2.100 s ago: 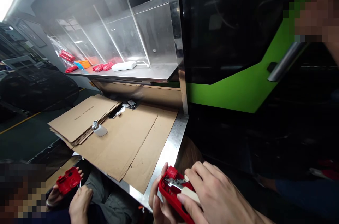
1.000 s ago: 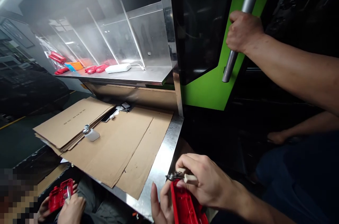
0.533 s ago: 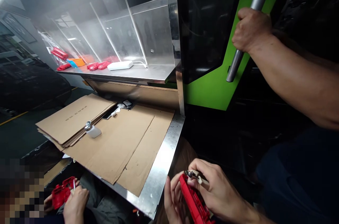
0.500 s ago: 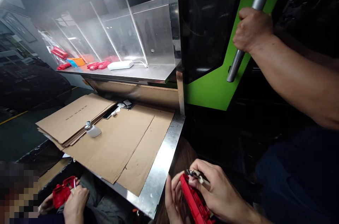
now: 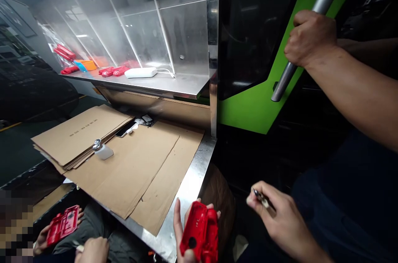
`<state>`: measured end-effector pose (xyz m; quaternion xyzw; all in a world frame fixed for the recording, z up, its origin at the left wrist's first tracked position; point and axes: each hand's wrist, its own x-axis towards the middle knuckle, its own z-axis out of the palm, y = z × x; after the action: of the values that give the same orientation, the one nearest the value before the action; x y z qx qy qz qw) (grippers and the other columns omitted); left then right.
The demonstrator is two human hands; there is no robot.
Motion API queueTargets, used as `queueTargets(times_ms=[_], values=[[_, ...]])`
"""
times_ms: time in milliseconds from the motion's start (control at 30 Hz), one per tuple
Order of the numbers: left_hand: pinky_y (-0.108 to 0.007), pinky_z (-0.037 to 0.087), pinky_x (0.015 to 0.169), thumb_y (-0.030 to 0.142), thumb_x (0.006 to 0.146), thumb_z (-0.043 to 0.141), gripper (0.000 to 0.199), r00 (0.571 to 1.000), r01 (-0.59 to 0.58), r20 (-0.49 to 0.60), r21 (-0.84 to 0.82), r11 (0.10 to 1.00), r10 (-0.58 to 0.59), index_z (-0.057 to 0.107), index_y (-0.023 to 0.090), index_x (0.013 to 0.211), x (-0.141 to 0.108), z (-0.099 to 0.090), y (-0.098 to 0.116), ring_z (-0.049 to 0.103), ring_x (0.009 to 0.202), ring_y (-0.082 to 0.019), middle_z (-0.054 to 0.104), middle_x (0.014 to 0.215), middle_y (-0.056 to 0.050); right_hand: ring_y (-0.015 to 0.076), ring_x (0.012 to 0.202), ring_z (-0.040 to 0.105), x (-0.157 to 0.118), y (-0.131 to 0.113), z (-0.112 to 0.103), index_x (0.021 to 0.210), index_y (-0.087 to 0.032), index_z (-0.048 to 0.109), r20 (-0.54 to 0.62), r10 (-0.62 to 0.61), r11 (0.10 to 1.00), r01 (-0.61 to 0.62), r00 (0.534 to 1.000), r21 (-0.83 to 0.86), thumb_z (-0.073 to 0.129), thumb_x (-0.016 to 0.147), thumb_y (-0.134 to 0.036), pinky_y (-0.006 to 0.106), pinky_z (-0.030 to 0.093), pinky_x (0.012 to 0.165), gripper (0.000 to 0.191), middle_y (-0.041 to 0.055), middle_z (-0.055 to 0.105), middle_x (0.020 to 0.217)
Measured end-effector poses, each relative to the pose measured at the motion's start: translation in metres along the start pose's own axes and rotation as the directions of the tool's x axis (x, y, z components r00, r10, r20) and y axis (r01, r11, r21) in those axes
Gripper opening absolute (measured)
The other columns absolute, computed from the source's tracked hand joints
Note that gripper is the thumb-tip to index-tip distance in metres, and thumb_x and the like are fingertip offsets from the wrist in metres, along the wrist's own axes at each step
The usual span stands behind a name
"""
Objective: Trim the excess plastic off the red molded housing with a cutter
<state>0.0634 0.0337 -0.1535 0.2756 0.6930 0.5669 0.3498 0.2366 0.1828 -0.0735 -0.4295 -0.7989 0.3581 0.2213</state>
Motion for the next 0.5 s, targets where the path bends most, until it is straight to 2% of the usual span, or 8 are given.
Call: queueTargets(times_ms=[100, 167, 200, 267, 300, 367, 433, 500], values=[[-0.056, 0.053, 0.102, 0.062, 0.092, 0.054, 0.060, 0.996, -0.012, -0.092, -0.005, 1.000, 0.011, 0.049, 0.029, 0.142, 0.016, -0.037, -0.006, 0.053, 0.127, -0.032, 0.053, 0.143, -0.013, 0.0220, 0.086, 0.062, 0.038, 0.048, -0.003, 0.093, -0.021, 0.056, -0.161, 0.020, 0.940, -0.073, 0.987, -0.334, 0.039, 0.093, -0.025, 0.033, 0.046, 0.077, 0.017, 0.0069, 0.063, 0.098], [-0.058, 0.053, 0.102, 0.068, 0.091, 0.050, 0.063, 0.984, -0.024, -0.178, -0.009, 1.000, 0.022, 0.049, 0.030, 0.142, 0.035, -0.077, -0.005, 0.050, 0.132, -0.035, 0.055, 0.142, -0.012, 0.0293, 0.096, 0.063, 0.059, 0.079, -0.002, 0.099, -0.018, 0.058, -0.221, 0.085, 0.897, -0.171, 0.972, -0.407, 0.038, 0.088, -0.022, 0.040, 0.046, 0.081, 0.022, 0.0139, 0.063, 0.114], [-0.058, 0.053, 0.103, 0.071, 0.092, 0.046, 0.065, 0.974, -0.031, -0.223, -0.012, 0.999, 0.028, 0.049, 0.030, 0.142, 0.047, -0.100, -0.004, 0.047, 0.136, -0.036, 0.056, 0.140, -0.012, 0.0316, 0.095, 0.063, 0.065, 0.091, -0.001, 0.100, -0.018, 0.058, -0.228, 0.119, 0.886, -0.207, 0.966, -0.415, 0.039, 0.088, -0.022, 0.042, 0.046, 0.078, 0.024, 0.0155, 0.063, 0.115], [-0.061, 0.051, 0.104, 0.074, 0.094, 0.031, 0.074, 0.951, -0.045, -0.307, -0.017, 0.999, 0.038, 0.050, 0.022, 0.143, 0.075, -0.146, 0.000, 0.035, 0.144, -0.042, 0.060, 0.134, -0.011, 0.0319, 0.085, 0.065, 0.071, 0.109, 0.002, 0.098, -0.019, 0.058, -0.219, 0.169, 0.868, -0.251, 0.961, -0.429, 0.040, 0.089, -0.027, 0.041, 0.044, 0.070, 0.022, 0.0130, 0.067, 0.103], [-0.062, 0.050, 0.105, 0.078, 0.091, 0.032, 0.077, 0.941, -0.044, -0.335, -0.019, 0.999, 0.035, 0.051, 0.024, 0.142, 0.092, -0.167, 0.001, 0.032, 0.146, -0.040, 0.060, 0.133, -0.013, 0.0308, 0.080, 0.065, 0.071, 0.113, 0.005, 0.096, -0.021, 0.058, -0.200, 0.181, 0.866, -0.253, 0.963, -0.432, 0.042, 0.090, -0.030, 0.039, 0.043, 0.067, 0.020, 0.0103, 0.068, 0.094], [-0.065, 0.051, 0.104, 0.082, 0.082, 0.048, 0.082, 0.933, -0.030, -0.360, -0.021, 0.999, 0.021, 0.054, 0.024, 0.140, 0.125, -0.202, 0.002, 0.034, 0.146, -0.039, 0.063, 0.128, -0.013, 0.0282, 0.075, 0.065, 0.071, 0.114, 0.014, 0.092, -0.022, 0.057, -0.153, 0.179, 0.873, -0.228, 0.972, -0.431, 0.045, 0.092, -0.039, 0.037, 0.043, 0.065, 0.021, 0.0070, 0.068, 0.086], [-0.063, 0.050, 0.104, 0.082, 0.077, 0.056, 0.082, 0.933, 0.001, -0.359, -0.030, 1.000, -0.012, 0.057, 0.024, 0.136, 0.152, -0.227, -0.001, 0.045, 0.138, -0.037, 0.067, 0.122, -0.014, 0.0260, 0.077, 0.065, 0.076, 0.107, 0.031, 0.094, -0.021, 0.057, -0.099, 0.142, 0.889, -0.171, 0.985, -0.424, 0.046, 0.094, -0.045, 0.036, 0.045, 0.067, 0.026, 0.0068, 0.068, 0.089], [-0.061, 0.050, 0.104, 0.082, 0.078, 0.055, 0.080, 0.934, 0.026, -0.355, -0.042, 0.999, -0.039, 0.060, 0.024, 0.133, 0.167, -0.246, -0.007, 0.052, 0.132, -0.035, 0.069, 0.120, -0.015, 0.0240, 0.083, 0.065, 0.088, 0.095, 0.056, 0.102, -0.019, 0.057, -0.016, 0.068, 0.910, -0.069, 0.998, -0.410, 0.043, 0.095, -0.041, 0.035, 0.048, 0.072, 0.027, 0.0083, 0.067, 0.097]])
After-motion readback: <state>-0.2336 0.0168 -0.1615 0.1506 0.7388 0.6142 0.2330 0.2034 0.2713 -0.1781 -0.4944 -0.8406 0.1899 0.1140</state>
